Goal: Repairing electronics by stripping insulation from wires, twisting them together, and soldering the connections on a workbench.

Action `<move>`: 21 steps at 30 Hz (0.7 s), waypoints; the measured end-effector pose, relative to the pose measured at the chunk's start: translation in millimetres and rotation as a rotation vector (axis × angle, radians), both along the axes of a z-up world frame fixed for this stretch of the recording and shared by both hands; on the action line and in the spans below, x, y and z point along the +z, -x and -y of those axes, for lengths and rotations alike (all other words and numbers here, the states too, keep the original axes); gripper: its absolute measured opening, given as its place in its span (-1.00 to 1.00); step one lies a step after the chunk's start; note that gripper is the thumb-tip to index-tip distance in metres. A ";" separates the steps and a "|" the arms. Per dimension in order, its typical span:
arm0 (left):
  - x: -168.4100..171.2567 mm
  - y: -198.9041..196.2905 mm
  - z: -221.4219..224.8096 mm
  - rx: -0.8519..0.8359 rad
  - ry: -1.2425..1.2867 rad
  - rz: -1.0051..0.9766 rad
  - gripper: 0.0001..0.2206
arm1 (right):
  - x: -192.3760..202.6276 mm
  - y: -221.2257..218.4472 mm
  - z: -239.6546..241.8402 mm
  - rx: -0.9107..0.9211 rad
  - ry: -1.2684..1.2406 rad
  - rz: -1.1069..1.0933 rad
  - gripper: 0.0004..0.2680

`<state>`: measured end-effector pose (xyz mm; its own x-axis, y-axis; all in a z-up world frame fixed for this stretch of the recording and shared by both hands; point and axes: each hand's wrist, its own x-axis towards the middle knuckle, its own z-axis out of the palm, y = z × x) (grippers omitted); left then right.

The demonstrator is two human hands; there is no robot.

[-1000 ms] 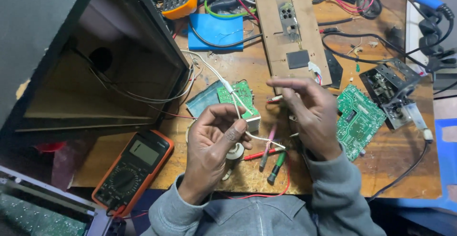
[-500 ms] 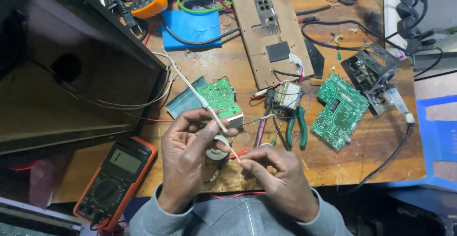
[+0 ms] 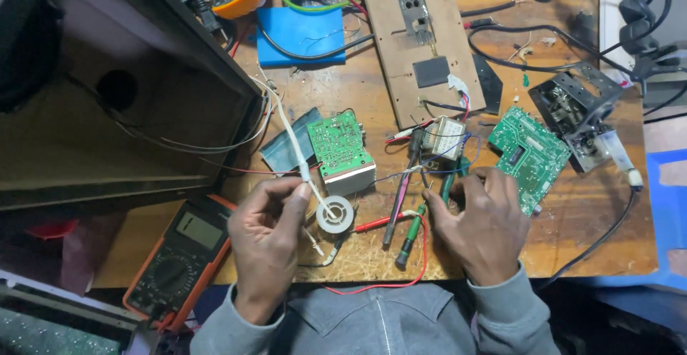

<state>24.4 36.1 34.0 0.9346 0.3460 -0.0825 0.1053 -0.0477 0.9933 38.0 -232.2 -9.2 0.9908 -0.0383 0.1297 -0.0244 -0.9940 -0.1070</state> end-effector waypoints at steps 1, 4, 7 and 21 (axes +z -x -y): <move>0.9 -0.1 0.8 -0.026 -0.088 0.022 -0.92 | -2.2 -1.4 -3.8 -0.076 0.095 -0.030 -0.75; 11.4 -1.0 1.6 -0.077 -0.192 0.060 -0.89 | -8.9 -7.6 -1.7 -0.175 0.003 -0.011 -0.82; 10.7 0.0 -4.3 -0.149 -0.263 0.107 -0.80 | -0.3 -11.4 12.6 -0.131 -0.224 -0.159 -0.80; 11.2 0.6 -1.6 -0.196 0.376 -0.080 -0.67 | 35.6 32.2 97.3 -0.013 -1.883 0.039 -0.81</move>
<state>23.8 37.7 45.2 0.9651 0.0943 -0.2442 0.2081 0.2895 0.9343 5.8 -329.5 26.4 0.9873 -0.1448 -0.0658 -0.0009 0.4082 -0.9129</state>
